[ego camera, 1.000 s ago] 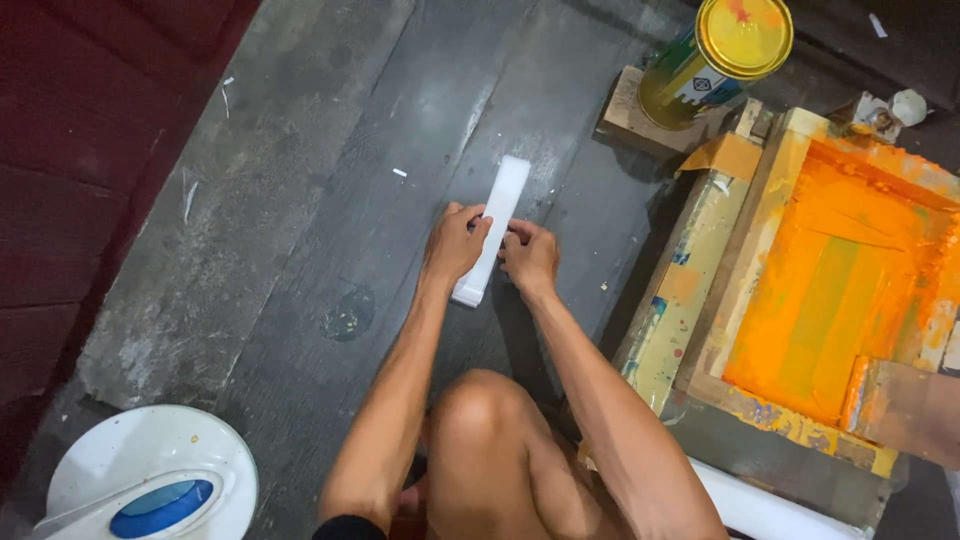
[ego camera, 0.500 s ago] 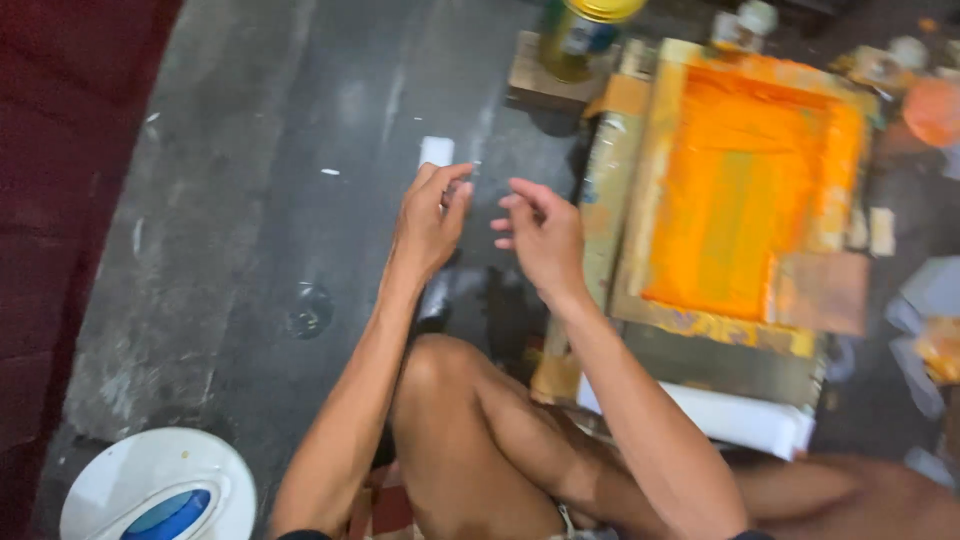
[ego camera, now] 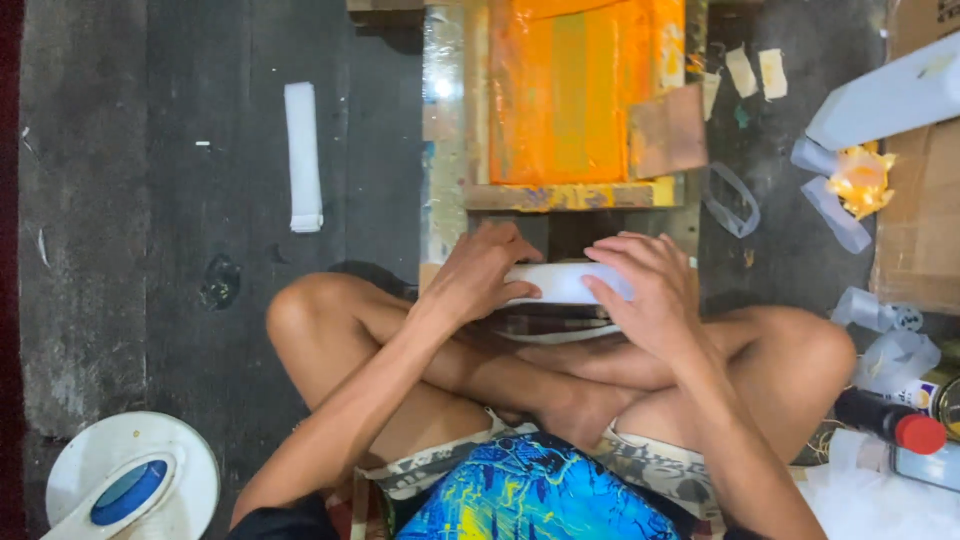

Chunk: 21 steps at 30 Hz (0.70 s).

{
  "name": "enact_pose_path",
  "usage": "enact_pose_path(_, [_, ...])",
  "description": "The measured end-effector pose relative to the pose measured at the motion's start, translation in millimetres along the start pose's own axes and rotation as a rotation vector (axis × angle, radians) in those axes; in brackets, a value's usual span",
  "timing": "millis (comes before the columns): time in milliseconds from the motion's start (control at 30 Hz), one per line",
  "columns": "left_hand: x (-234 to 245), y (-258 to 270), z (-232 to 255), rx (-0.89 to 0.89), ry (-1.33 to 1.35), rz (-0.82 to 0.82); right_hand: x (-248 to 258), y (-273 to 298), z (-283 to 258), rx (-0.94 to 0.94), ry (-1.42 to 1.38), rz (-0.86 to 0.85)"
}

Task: The person sits on the floor and performs screen printing on white rectangular objects. They place the objects under a screen, pull a squeegee across the screen to apply orange ink, and then remove the printed objects.

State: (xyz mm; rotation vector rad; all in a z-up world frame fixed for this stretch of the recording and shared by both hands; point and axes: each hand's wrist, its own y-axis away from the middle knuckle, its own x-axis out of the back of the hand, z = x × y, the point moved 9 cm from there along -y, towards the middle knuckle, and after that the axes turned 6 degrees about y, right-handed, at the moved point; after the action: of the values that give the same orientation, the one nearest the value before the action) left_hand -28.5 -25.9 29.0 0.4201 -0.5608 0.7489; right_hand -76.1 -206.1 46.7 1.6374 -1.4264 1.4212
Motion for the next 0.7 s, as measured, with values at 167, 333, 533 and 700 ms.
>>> enact_pose_path(167, [-14, -3, 2, 0.035, -0.173, 0.036, -32, 25, 17, -0.071, -0.018, -0.052])
enact_pose_path(333, [-13, 2, 6, 0.065, -0.211, 0.150, -43, 28, 26, -0.100, -0.049, -0.064])
enact_pose_path(533, [-7, 10, 21, -0.011, -0.397, 0.317, -44, 29, 27, -0.100, -0.049, -0.053])
enact_pose_path(700, [-6, 11, 26, 0.003, -0.377, 0.293, -45, 29, 28, -0.076, -0.024, -0.018])
